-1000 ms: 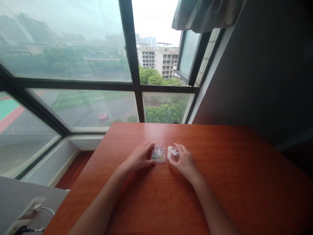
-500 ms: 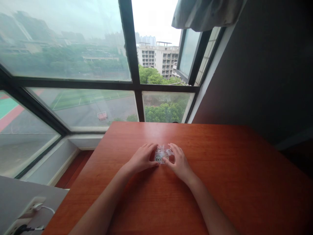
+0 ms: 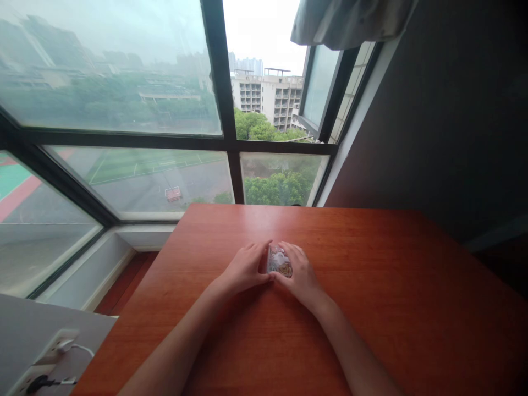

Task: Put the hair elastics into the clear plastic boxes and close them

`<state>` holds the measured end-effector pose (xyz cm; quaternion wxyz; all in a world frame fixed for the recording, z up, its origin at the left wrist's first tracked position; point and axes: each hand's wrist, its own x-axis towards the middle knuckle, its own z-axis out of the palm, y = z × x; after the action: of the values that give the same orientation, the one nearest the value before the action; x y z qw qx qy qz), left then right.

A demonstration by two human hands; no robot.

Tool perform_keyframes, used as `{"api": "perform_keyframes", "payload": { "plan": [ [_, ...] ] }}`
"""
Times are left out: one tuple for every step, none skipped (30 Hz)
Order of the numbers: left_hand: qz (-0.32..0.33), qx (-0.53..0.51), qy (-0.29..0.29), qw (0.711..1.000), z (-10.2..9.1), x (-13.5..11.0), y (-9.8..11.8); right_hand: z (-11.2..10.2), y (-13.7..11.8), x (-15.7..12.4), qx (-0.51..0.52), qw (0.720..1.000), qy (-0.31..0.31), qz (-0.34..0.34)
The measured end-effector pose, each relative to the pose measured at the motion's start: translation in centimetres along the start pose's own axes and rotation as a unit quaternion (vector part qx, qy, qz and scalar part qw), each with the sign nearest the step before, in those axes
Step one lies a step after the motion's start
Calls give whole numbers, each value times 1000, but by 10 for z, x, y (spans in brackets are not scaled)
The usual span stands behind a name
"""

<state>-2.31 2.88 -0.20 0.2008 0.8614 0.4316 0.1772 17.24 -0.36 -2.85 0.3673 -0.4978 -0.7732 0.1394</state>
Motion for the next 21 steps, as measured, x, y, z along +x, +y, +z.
{"api": "perform_keyframes", "payload": {
  "plan": [
    [-2,1,-1,1000,0,0,1,0,0,0,-2,1000,1,0],
    [-3,1,-1,1000,0,0,1,-1,1,0,-3,1000,1,-1],
    [-4,1,-2,1000,0,0,1,-1,2,1,-5,1000,-2,-2],
    [-4,1,-2,1000,-1,0,2,-2,2,1,-7,1000,-5,-3],
    [-5,1,-2,1000,-1,0,2,-3,3,1,-9,1000,-9,-4],
    [-6,2,-3,1000,0,0,2,-3,3,1,-12,1000,-13,-5],
    [-6,2,-4,1000,0,0,3,-4,4,1,-15,1000,-16,-6],
    [-7,3,-6,1000,1,0,3,-4,4,1,-18,1000,-17,-8],
    [-8,4,-8,1000,1,0,4,-4,5,0,-20,1000,-18,-11],
    [-8,5,-10,1000,2,0,4,-4,5,0,-22,999,-19,-14],
    [-9,5,-12,1000,2,0,5,-5,5,0,-24,999,-19,-16],
    [-9,6,-13,1000,2,0,6,-5,5,0,-25,999,-21,-18],
    [-10,5,-14,1000,2,1,6,-5,5,0,-26,999,-22,-18],
    [-11,4,-14,1000,2,1,7,-5,5,0,-27,999,-24,-18],
    [-11,2,-14,1000,2,1,7,-5,5,0,-29,999,-25,-17],
    [-11,0,-15,1000,1,1,8,-5,4,1,-30,999,-27,-17],
    [-10,-3,-16,1000,1,1,8,-5,4,1,-31,999,-29,-17],
    [-8,-6,-15,1000,1,1,7,-5,3,1,-31,999,-30,-16],
    [-5,-9,-15,1000,1,0,7,-5,3,1,-30,999,-30,-15],
    [-2,-12,-13,1000,1,0,7,-5,3,1,-27,999,-28,-13],
    [1,-15,-12,1000,1,0,6,-5,3,1,-23,999,-25,-9]
  ]
}}
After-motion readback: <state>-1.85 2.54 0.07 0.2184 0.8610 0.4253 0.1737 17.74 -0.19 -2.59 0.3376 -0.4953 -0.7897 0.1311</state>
